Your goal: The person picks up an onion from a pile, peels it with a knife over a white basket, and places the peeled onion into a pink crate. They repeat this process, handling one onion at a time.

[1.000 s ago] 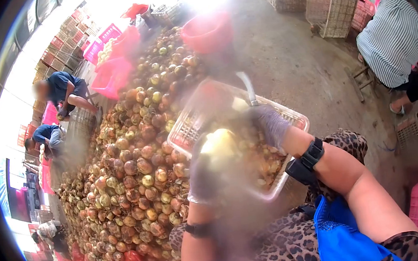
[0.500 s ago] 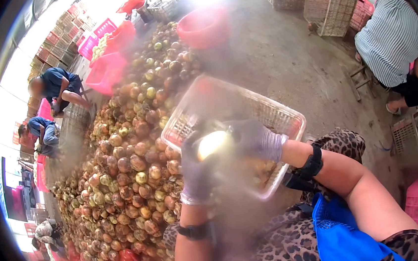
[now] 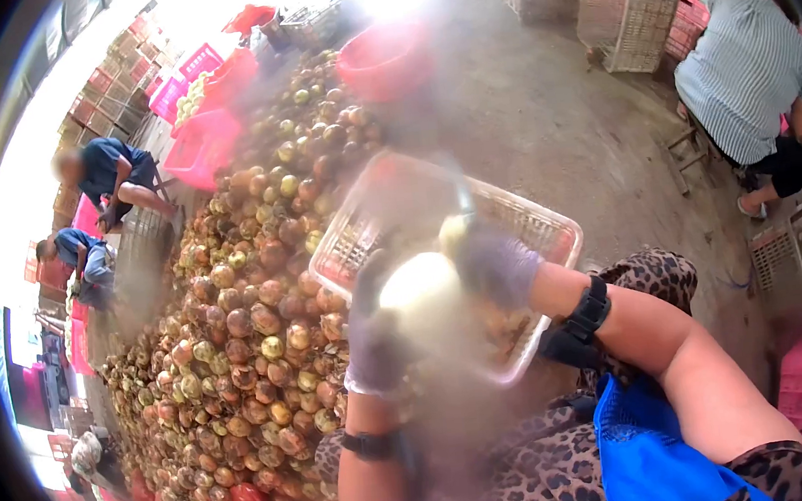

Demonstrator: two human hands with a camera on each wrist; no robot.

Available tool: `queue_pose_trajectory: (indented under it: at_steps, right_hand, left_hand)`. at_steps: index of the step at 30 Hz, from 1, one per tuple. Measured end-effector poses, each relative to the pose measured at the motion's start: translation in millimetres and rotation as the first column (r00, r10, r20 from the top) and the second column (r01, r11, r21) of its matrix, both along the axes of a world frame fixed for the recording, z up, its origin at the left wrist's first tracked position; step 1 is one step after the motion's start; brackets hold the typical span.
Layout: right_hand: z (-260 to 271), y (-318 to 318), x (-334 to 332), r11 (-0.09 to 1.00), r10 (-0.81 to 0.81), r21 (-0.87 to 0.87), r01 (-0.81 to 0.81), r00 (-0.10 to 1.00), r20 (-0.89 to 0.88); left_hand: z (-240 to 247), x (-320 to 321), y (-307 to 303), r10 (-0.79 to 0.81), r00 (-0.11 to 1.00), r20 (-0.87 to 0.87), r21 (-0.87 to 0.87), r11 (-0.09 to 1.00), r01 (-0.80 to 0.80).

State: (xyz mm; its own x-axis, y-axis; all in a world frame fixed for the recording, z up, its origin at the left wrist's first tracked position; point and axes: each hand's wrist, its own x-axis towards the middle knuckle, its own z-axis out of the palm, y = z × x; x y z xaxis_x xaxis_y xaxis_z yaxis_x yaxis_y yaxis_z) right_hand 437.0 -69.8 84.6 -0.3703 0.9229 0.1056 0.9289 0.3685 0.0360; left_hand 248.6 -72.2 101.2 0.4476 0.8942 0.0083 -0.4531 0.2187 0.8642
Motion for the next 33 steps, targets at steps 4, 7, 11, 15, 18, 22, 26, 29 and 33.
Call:
queue_pose_trajectory:
  at_steps: [4,7,11,15,18,22,26,29,33]
  right_hand:
    - [-42,12,-3,0.991,-0.123,-0.131,0.030,0.598,-0.792]
    - [-41,9,-5,0.933,-0.348,-0.356,-0.048,0.116,-0.930]
    - [21,-1,5,0.838,-0.534,-0.532,0.119,0.378,-0.756]
    - [31,-1,-1,0.930,-0.344,-0.338,0.144,0.662,-0.666]
    - [-1,-8,3,0.913,-0.286,-0.373,-0.166,0.394,-0.874]
    - [-6,-13,-3,0.958,-0.166,-0.232,-0.166,0.336,-0.927]
    - [-10,-14,-11,0.962,-0.170,-0.223,-0.159,0.288,-0.942]
    - [-25,-13,-7,0.981,-0.077,-0.129,-0.147,0.321,-0.944]
    - [-8,-20,-4,0.859,-0.452,-0.353,-0.369,-0.225,-0.863]
  left_hand:
    - [-22,-13,12,0.072,0.996,-0.059,-0.152,0.985,-0.080]
    - [-36,-8,9,0.020,0.999,-0.030,-0.081,0.996,-0.023]
    - [-16,-10,7,0.030,0.998,0.058,-0.106,0.994,-0.023]
    - [-4,-13,11,0.086,0.986,-0.140,0.066,0.995,-0.078]
    - [-3,-3,9,0.134,0.950,-0.282,0.113,0.988,-0.106]
    - [-33,3,12,0.255,0.875,-0.412,0.341,0.933,-0.111]
    - [-32,3,11,0.306,0.833,-0.461,0.442,0.893,-0.084]
    - [-29,0,11,0.282,0.848,-0.448,0.445,0.893,-0.062]
    - [-29,-10,16,0.190,0.873,-0.448,0.363,0.932,-0.016]
